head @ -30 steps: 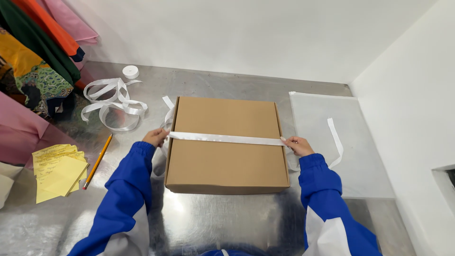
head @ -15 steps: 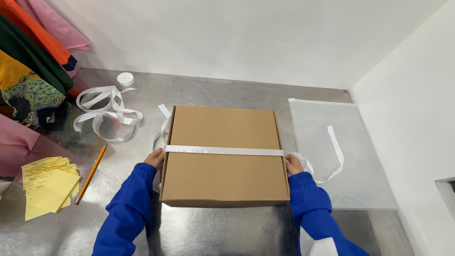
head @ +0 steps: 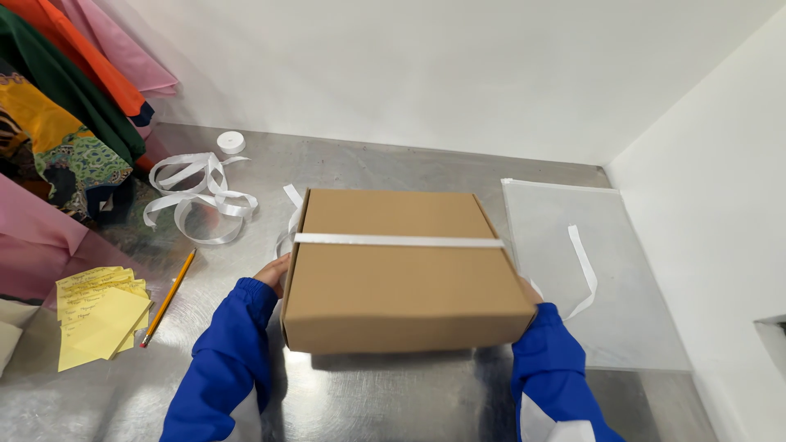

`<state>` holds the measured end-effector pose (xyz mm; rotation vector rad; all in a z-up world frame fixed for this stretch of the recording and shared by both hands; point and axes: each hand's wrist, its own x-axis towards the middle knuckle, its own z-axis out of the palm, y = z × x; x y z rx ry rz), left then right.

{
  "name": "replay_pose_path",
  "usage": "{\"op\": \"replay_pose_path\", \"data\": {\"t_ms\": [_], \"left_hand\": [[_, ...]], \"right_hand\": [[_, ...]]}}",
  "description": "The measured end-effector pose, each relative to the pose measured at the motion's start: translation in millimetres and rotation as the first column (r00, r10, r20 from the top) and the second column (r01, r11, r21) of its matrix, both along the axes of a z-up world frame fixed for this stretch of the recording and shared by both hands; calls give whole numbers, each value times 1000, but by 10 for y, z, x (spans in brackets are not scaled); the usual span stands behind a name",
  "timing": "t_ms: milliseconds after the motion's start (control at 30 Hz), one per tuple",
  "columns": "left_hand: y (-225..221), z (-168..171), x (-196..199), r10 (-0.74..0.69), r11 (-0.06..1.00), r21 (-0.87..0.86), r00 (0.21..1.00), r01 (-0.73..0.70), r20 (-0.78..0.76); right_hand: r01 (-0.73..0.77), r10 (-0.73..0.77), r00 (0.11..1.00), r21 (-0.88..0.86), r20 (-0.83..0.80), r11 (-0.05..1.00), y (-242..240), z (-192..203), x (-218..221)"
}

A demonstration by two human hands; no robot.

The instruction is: The person places a folded black garment into a clear plastic bag and seals it. They then place the bagged garment into a cardboard box, close the box, and tie it with a white ribbon.

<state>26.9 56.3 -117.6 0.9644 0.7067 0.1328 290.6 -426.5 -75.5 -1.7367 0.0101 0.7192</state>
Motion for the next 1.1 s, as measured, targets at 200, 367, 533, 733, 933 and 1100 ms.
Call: {"op": "replay_pose_path", "data": {"t_ms": [200,367,533,733,933,1100], "left_hand": [[6,358,262,76,992,-107,991,-64,112],[86,465,526,358,855,-486,884,-180,303],[-139,516,832,489,805,-534,799,-259,350],[-338,358,1386,376,912,-323,832,-254,408],[-699,221,1817,234,972,-102,907,-211,351],[-1111,227,2154,12,1000,-11,945,-9,327]], "right_hand": [[235,-148,961,413,-233,880,282,587,-97],[454,-166,873,643,-458,617,409,723,-54],[473,-58,849,705,-526,528,546,200,399],[390,-119,903,674,-412,628,1011,466,299],[228,-262,965,482,4,846,1546,178,334],[188,-272,943,370,189,910,1859,216,102]]}}
